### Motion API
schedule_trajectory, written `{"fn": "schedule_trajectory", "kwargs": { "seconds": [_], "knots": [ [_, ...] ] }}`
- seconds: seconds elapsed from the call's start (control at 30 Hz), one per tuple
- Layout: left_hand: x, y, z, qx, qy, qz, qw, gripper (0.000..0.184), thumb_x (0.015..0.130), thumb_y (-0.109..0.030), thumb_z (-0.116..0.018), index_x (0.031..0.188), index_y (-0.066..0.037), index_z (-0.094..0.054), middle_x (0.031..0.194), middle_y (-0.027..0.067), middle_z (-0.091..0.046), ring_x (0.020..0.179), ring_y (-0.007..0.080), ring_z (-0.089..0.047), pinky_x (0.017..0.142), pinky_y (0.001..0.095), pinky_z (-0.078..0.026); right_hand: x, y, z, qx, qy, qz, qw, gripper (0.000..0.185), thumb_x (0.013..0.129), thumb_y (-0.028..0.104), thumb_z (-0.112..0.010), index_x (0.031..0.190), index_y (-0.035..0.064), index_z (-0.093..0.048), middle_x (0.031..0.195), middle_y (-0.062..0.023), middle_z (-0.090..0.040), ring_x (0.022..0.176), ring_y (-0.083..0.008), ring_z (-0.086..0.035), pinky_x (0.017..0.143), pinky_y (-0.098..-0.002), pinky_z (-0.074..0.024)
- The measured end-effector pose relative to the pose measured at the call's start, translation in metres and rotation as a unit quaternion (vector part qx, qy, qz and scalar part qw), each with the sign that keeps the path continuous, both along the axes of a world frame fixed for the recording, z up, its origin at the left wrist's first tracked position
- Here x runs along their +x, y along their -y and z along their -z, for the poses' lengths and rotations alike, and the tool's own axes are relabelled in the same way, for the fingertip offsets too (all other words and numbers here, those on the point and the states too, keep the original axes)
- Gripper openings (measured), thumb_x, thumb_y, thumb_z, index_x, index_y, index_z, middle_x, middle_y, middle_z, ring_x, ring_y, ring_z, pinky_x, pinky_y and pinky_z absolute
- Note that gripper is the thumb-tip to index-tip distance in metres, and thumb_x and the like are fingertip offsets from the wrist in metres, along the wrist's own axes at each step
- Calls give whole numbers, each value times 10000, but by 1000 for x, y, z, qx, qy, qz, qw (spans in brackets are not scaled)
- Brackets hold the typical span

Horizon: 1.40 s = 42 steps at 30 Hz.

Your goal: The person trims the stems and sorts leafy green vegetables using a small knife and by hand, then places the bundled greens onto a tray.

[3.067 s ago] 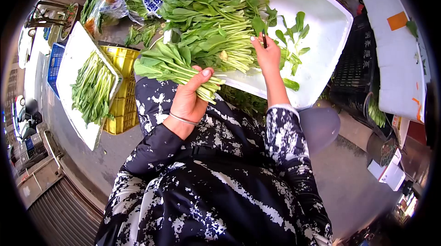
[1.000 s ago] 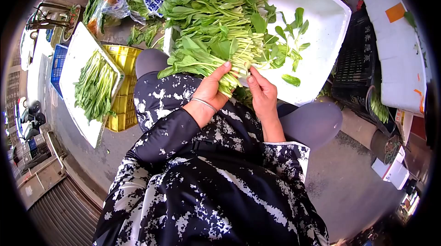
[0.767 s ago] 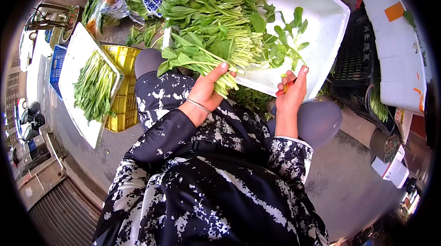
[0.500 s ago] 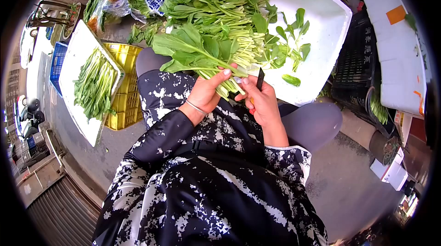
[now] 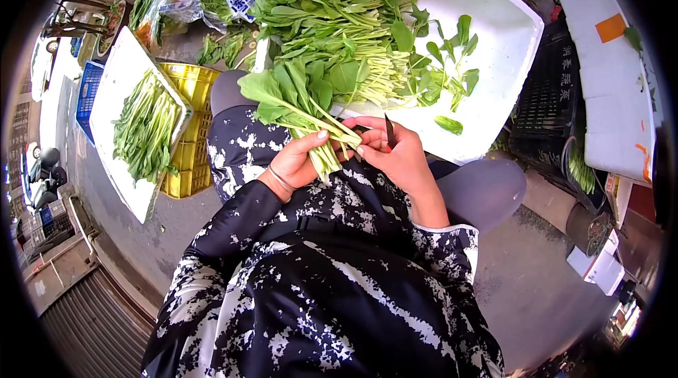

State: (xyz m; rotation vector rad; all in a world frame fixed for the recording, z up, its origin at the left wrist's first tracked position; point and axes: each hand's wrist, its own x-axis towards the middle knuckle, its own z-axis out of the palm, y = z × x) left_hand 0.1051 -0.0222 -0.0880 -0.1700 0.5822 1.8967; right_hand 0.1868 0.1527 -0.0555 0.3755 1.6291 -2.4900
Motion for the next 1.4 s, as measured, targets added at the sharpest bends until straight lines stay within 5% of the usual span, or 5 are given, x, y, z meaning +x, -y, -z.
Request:
{"fn": "schedule_trajectory", "kwargs": {
  "seconds": [0.57, 1.0, 1.13, 1.33, 1.4],
  "knots": [
    [2, 25, 16, -37, 1, 64, 997, 348, 749, -102, -586, 1057, -3, -458, 1045, 157, -552, 1016, 297, -532, 958, 413, -359, -30, 33, 55, 172, 158, -79, 969, 274, 849, 235, -568, 924, -28, -589, 744, -51, -603, 552, -71, -534, 497, -202, -423],
    [-3, 29, 13, -82, -123, 86, 985, 173, 735, -72, -602, 849, -4, -491, 976, 138, -564, 922, 274, -572, 902, 436, -407, -28, 38, 53, -290, 217, 62, 930, 193, 767, 72, -628, 906, 23, -503, 782, -97, -611, 551, -114, -555, 444, -207, -433],
    [-5, 19, -12, -17, -95, 38, 995, 277, 713, -48, -583, 971, 14, -504, 1407, 193, -169, 1307, 345, -145, 1040, 483, -213, -20, -11, 25, -198, 134, 98, 966, 197, 713, 5, -625, 868, 56, -514, 761, -108, -589, 426, -64, -406, 355, -170, -277],
    [-21, 37, 3, 136, 14, -17, 990, 368, 716, 30, -492, 1067, -80, -470, 945, 120, -573, 1020, 338, -536, 983, 535, -306, -14, -80, 33, 675, 177, 213, 684, 341, 710, 119, -667, 1021, 55, -542, 913, -117, -607, 723, -192, -589, 565, -296, -470],
    [-22, 34, 3, 103, 19, -29, 994, 384, 723, 27, -485, 1089, -86, -461, 852, 93, -553, 923, 304, -579, 939, 541, -358, -37, -56, 70, 589, 76, 191, 781, 367, 709, 114, -661, 1061, 125, -559, 953, -110, -570, 796, -253, -582, 719, -351, -466]
  ]
}}
